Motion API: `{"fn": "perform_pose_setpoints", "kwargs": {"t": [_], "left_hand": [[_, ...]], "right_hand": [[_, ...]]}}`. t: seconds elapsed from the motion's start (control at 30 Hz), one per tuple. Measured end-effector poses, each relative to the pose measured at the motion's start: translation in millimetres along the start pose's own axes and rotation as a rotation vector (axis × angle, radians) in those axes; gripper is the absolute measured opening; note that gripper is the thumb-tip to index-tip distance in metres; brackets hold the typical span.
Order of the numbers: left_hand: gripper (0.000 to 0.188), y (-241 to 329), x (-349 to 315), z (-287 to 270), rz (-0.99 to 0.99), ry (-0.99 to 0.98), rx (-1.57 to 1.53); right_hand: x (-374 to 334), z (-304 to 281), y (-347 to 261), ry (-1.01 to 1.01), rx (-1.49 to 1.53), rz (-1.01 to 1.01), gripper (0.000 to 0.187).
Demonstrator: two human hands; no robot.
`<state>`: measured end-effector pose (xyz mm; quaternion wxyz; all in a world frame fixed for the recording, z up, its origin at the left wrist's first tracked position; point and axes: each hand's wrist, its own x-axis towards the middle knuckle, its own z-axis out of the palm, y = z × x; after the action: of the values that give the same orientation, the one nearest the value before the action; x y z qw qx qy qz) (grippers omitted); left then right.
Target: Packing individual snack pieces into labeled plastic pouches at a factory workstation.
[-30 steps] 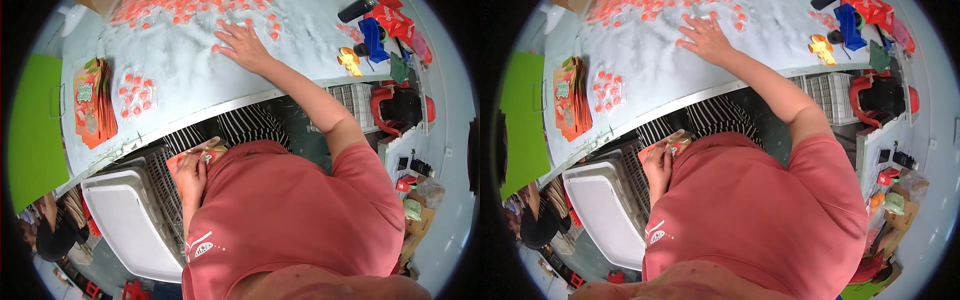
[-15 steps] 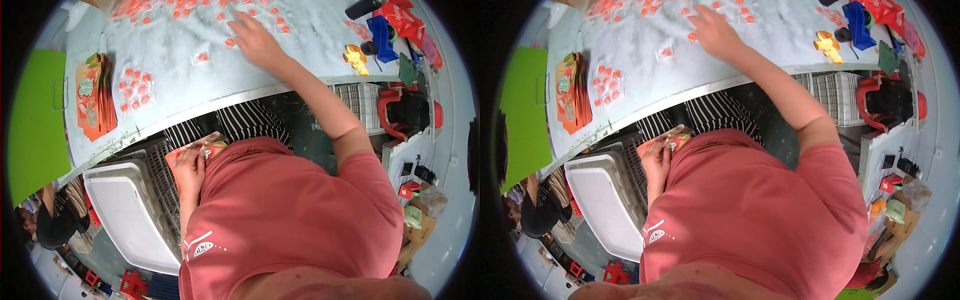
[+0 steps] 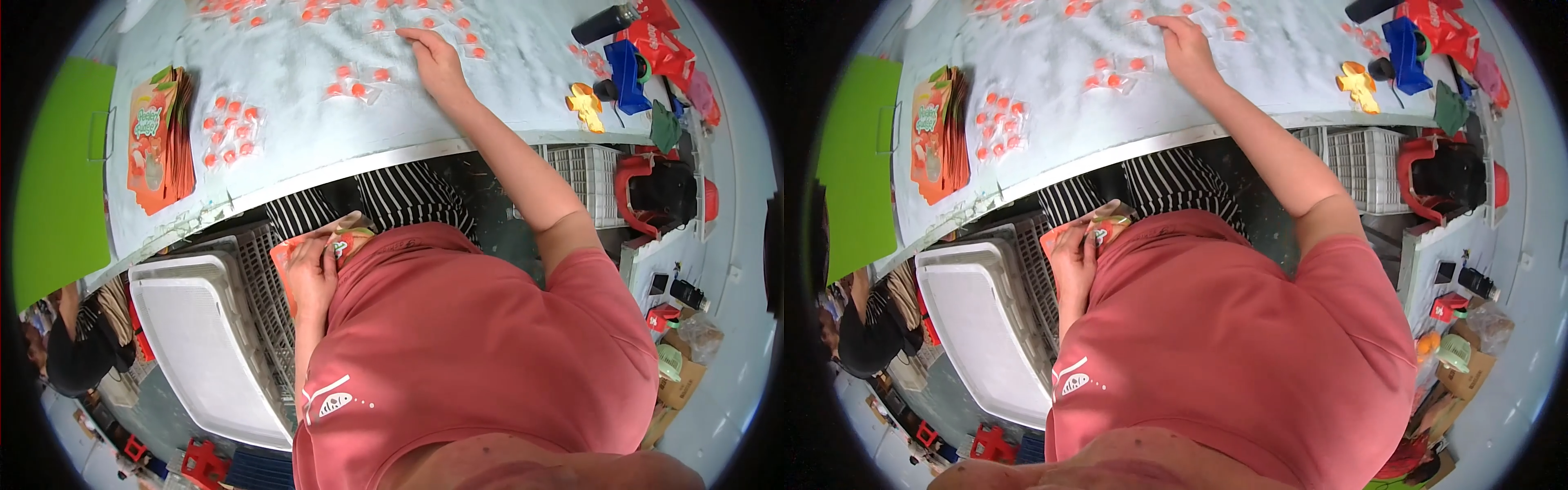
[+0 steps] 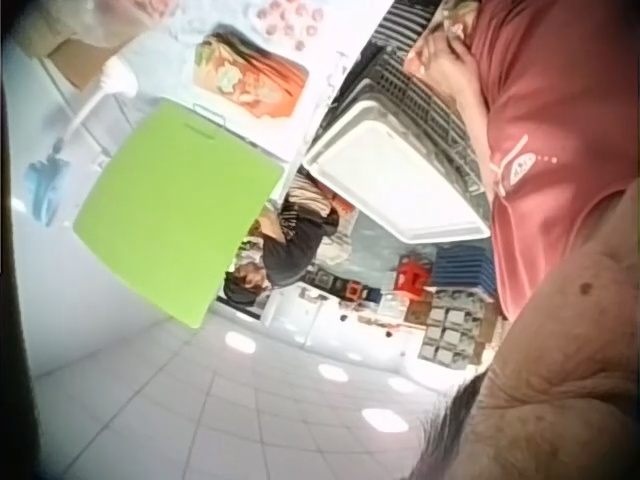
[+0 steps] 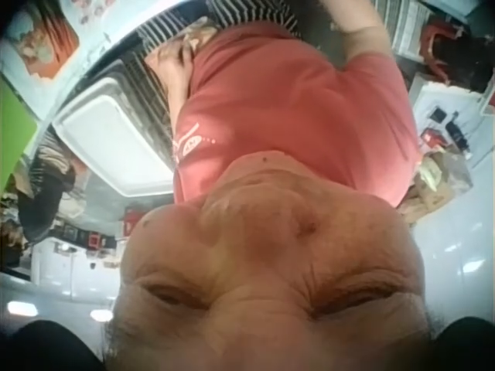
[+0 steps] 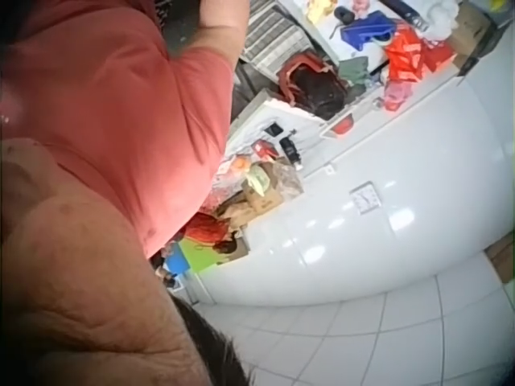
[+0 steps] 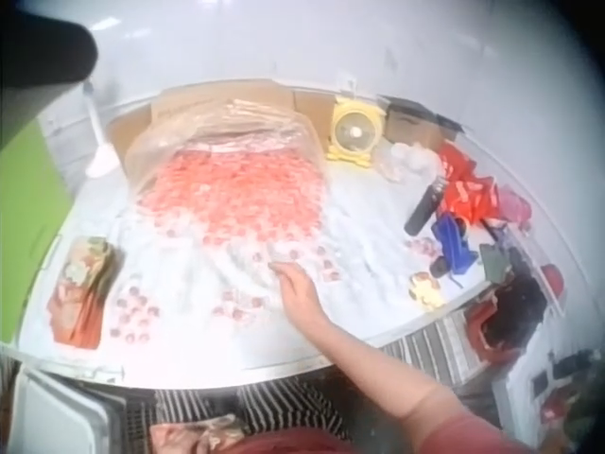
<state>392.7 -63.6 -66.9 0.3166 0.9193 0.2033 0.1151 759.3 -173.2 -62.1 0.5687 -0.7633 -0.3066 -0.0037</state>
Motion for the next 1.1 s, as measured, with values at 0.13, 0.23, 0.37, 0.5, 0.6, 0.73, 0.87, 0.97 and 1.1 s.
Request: {"fn": "perform_pose_setpoints", "kwargs": {"t": [0.13, 0.23, 0.37, 0.5, 0.6, 0.73, 0.87, 0.97, 1.1], "left_hand": [[0.011, 2.4, 2.5, -0.7, 0.004, -0.005, -0.018], [0.011, 2.0, 2.0, -0.4, -0.002, -0.003, -0.018], [0.011, 0.9, 1.6, 0.0, -0.012, -0.016, -0.024], [0.011, 0.4, 1.2, 2.5, -0.007, -0.007, -0.005], [0.012, 3.6, 4.4, 3.4, 0.005, -0.012, -0.004], [0.013, -2.3, 0.8, 3.3, -0.013, 0.008, -0.056], [0.014, -1.8, -0.1, 0.9, -0.026, 0.013, -0.032], [0.014, -4.1, 1.4, 1.0, -0.024, 0.000, -0.003], [0.013, -3.1, 8.7, 3.1, 0.002, -0.045, 0.019]], "right_hand": [[-12.4, 12.0, -3.2, -0.066, 0.023, 0.020, 0.030], [-15.9, 23.5, -7.4, -0.091, 0.129, 0.067, 0.030], [-20.2, 57.1, -3.2, -0.111, -0.124, -0.158, 0.038], [-26.2, 105.2, -13.1, -0.224, -0.759, -0.359, 0.049], [-23.1, 124.9, -8.4, -0.224, -0.705, -0.352, 0.052], [-17.6, 92.3, -24.2, -0.303, -0.336, -0.368, 0.045], [-5.1, 3.4, 11.9, -0.028, -0.463, -0.298, 0.046], [-15.7, -37.0, 10.9, -0.053, -0.576, -0.272, 0.052], [-2.5, -29.9, 33.9, -0.059, -0.813, -0.320, 0.060]]}}
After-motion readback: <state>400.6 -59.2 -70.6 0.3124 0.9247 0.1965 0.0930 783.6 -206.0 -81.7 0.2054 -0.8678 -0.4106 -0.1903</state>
